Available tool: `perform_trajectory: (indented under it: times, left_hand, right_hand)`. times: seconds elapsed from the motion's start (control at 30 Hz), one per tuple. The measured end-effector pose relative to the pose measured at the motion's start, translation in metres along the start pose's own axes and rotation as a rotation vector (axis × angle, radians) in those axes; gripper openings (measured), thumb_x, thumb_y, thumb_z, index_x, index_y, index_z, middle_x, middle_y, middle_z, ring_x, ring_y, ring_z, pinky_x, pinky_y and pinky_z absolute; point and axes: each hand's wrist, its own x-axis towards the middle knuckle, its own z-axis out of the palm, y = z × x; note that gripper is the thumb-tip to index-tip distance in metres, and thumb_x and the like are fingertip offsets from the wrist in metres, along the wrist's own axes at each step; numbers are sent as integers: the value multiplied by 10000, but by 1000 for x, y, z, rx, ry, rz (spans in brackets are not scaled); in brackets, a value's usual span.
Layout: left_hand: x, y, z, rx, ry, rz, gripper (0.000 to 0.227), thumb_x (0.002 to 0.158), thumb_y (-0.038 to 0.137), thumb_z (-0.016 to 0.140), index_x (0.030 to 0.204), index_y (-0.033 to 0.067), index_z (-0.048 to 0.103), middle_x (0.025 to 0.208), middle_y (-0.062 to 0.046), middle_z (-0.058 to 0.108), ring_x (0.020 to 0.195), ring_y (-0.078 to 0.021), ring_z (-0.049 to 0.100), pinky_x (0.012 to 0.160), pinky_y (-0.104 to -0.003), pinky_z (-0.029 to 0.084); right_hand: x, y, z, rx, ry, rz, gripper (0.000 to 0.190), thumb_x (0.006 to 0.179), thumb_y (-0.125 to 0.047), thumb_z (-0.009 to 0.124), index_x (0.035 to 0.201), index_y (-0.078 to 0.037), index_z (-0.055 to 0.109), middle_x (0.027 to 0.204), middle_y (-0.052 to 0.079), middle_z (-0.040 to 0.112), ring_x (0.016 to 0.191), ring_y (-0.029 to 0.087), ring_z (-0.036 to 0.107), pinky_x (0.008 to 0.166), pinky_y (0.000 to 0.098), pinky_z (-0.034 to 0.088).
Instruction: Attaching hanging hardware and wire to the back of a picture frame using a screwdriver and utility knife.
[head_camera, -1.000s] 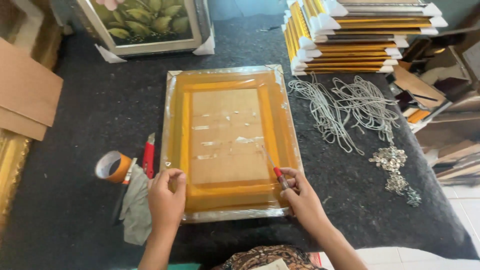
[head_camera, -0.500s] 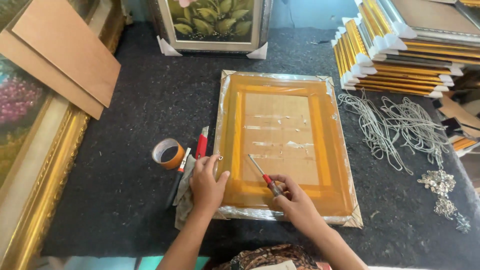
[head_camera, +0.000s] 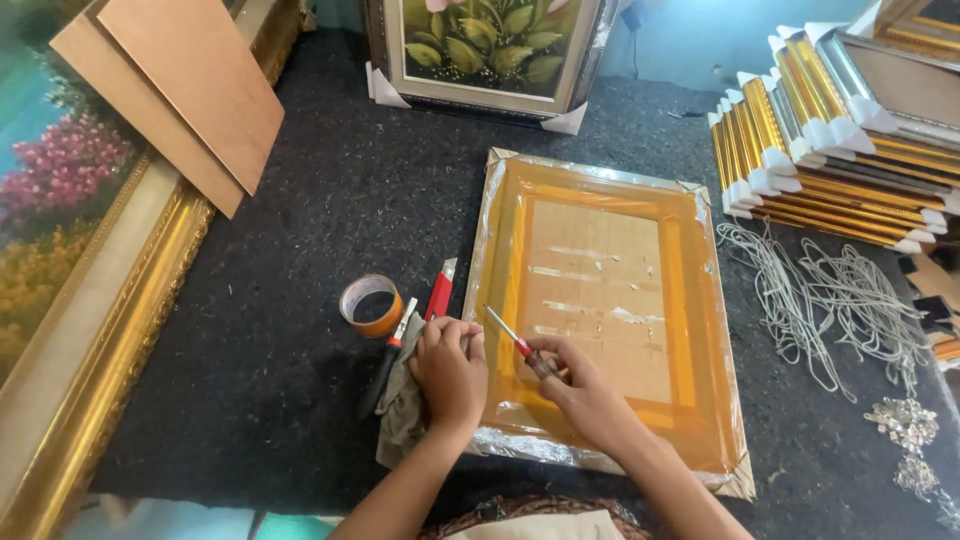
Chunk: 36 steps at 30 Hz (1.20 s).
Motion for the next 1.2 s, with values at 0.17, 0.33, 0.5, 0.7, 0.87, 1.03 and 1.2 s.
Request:
perform_trajectory:
  times: [0.17, 0.33, 0.5, 0.7, 0.87, 1.03, 1.2]
  left_hand:
    - [0, -7, -16, 102, -101, 242, 86, 739, 139, 613, 824, 147, 602, 978, -18, 526, 905, -228, 535, 694, -421, 404]
    - [-7, -25, -17, 125, -104, 485, 210, 763, 172, 590, 966, 122, 562, 1128, -84, 536, 941, -266, 545, 695, -420, 407]
    - [-7, -27, -15, 174, -70, 498, 326, 764, 206, 575, 1079, 122, 574, 1115, -88, 535, 943, -269, 525, 698, -431, 408]
    - [-9, -27, -16, 179, -43, 507, 321, 770, 210, 567, 1075, 112, 597, 1120, -85, 540, 939, -269, 517, 699, -429, 395]
    - [-9, -23, -18, 179, -64, 490, 332, 771, 202, 566, 1089, 107, 588, 1126, -89, 538, 960, -270, 513, 728, -430, 387]
    - [-10, -25, -16, 184, -55, 495, 337, 776, 212, 554, 1096, 111, 586, 1118, -90, 535, 946, -267, 510, 744, -431, 383]
    - [-11, -25, -15, 188, -21, 504, 343, 752, 193, 583, 1089, 128, 589, 1125, -67, 539, 929, -265, 530, 717, -429, 400]
  right_hand:
    - [6, -6, -5, -75, -23, 41, 374, 785, -58, 440, 1099, -202, 581, 935, 21, 583, 663, 137, 438, 650, 232, 365]
    - [8, -30, -19, -304, -68, 47, 383, 781, -118, 466, 1138, -225, 555, 1090, -30, 616, 726, 142, 502, 670, 249, 377]
    - [9, -55, -23, -567, -197, 48, 353, 802, -140, 453, 1129, -231, 552, 1111, -4, 600, 860, 183, 578, 735, 283, 409]
    - [17, -51, -23, -735, -188, -71, 389, 796, -183, 417, 1157, -269, 534, 1039, 50, 549, 813, 251, 586, 733, 342, 421]
    - [23, -54, -23, -874, -174, -213, 369, 803, -204, 409, 1140, -231, 559, 908, 102, 585, 718, 295, 591, 661, 383, 447]
    - [34, -61, -24, -979, -202, -391, 303, 767, -67, 448, 1000, -155, 620, 700, 99, 570, 524, 265, 550, 475, 378, 421]
    - [44, -93, -22, -946, -87, -529, 278, 756, -256, 666, 1004, -149, 601, 840, 35, 696, 766, 195, 670, 694, 352, 511]
